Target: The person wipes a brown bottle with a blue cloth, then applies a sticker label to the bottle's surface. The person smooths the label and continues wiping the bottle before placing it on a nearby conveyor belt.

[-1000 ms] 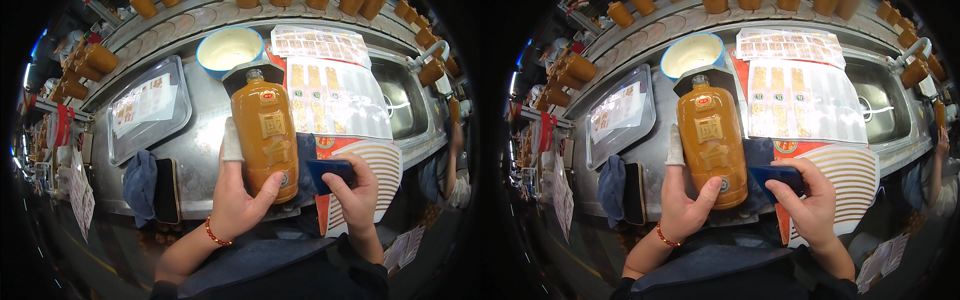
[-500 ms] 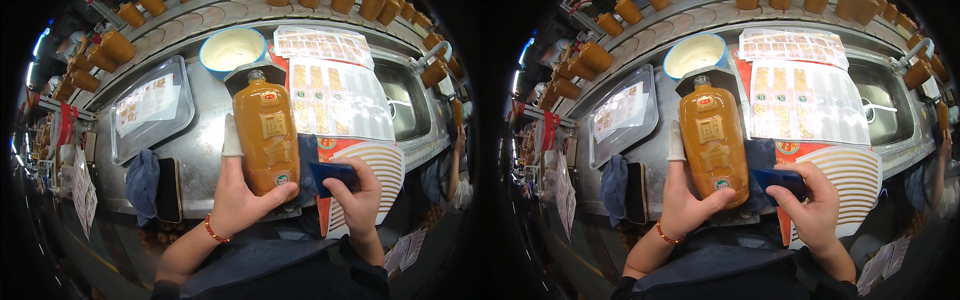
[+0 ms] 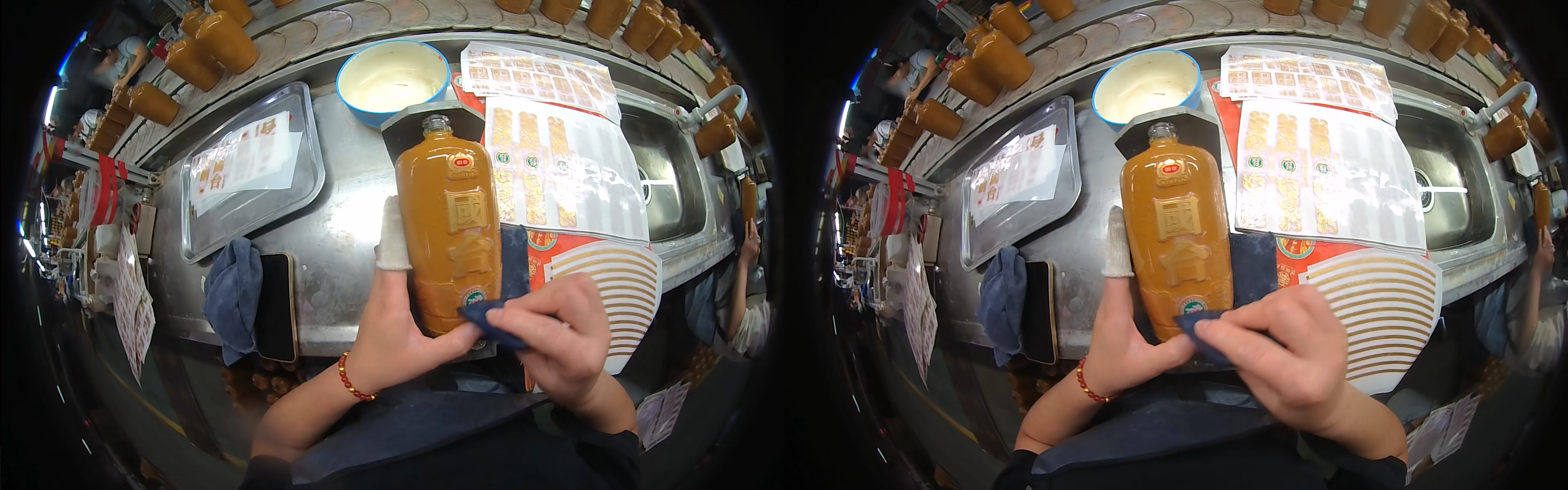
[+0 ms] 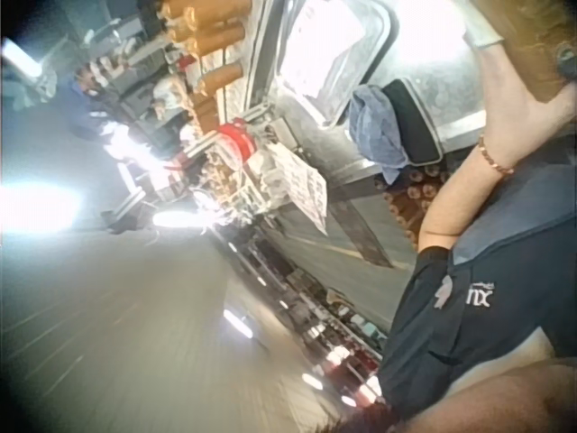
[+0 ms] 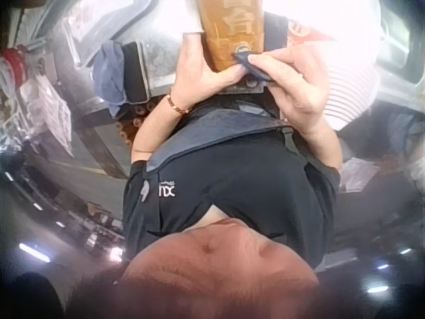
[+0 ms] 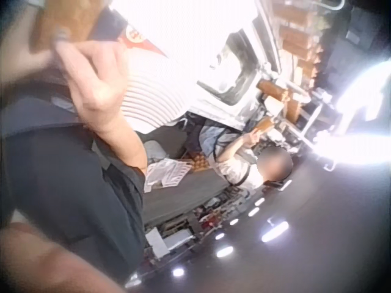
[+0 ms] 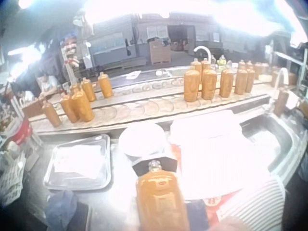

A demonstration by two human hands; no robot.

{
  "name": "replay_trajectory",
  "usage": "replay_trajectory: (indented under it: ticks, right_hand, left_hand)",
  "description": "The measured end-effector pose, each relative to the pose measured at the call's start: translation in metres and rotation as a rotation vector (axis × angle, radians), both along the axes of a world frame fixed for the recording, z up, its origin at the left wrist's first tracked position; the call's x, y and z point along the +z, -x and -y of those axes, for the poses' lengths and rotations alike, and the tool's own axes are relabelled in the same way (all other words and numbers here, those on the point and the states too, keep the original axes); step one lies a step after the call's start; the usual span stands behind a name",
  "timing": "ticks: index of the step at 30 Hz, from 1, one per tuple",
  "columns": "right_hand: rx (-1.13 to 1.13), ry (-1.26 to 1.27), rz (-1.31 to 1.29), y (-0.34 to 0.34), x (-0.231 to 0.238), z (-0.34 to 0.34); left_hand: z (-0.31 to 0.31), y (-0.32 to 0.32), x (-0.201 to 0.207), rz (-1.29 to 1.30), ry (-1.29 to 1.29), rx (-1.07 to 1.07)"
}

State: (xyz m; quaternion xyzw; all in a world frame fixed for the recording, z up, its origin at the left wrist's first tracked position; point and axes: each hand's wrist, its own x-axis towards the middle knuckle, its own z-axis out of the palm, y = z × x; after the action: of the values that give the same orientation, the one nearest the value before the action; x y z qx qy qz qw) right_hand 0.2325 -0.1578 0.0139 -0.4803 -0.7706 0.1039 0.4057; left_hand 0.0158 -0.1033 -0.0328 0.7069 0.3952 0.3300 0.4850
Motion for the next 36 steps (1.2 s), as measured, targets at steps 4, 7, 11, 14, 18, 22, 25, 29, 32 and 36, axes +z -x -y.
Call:
replay_trajectory:
  ticks: [4, 7, 11, 14, 18, 22, 25, 29, 32, 36]
  right_hand:
    - [0.046, -0.005, 0.028, 0.008, 0.007, -0.001]
    - [-0.005, -0.036, 0.115, 0.005, 0.004, -0.007]
    - [0.048, -0.007, 0.107, 0.016, 0.006, -0.005]
    - [0.023, -0.047, 0.131, 0.015, 0.003, -0.009]
    - [-0.001, -0.023, 0.146, 0.024, 0.005, -0.011]
    - [0.089, 0.038, 0.142, 0.038, 0.0, 0.002]
    - [0.007, 0.016, 0.18, 0.042, 0.0, -0.001]
    - [0.017, 0.071, 0.112, 0.052, -0.008, 0.009]
    - [-0.084, 0.116, 0.019, 0.057, -0.01, 0.019]
    - [-0.2, 0.241, -0.248, 0.06, -0.024, 0.03]
  left_hand:
    - [-0.005, 0.006, -0.007, 0.005, -0.226, -0.02]
    - [-0.01, 0.011, -0.016, -0.078, -0.409, 0.006]
    - [-0.015, 0.017, -0.03, 0.007, -0.432, 0.007]
    - [-0.016, 0.021, -0.041, 0.065, -0.412, 0.017]
    - [-0.018, 0.031, -0.048, 0.101, -0.428, 0.022]
    - [-0.016, 0.044, -0.054, 0.078, -0.41, 0.009]
    - [-0.01, 0.047, -0.057, 0.095, -0.417, 0.03]
    - [-0.009, 0.055, -0.066, 0.12, -0.415, 0.007]
    - [-0.008, 0.06, -0.069, 0.098, -0.436, -0.004]
    - [-0.003, 0.056, -0.071, 0.13, -0.402, -0.005]
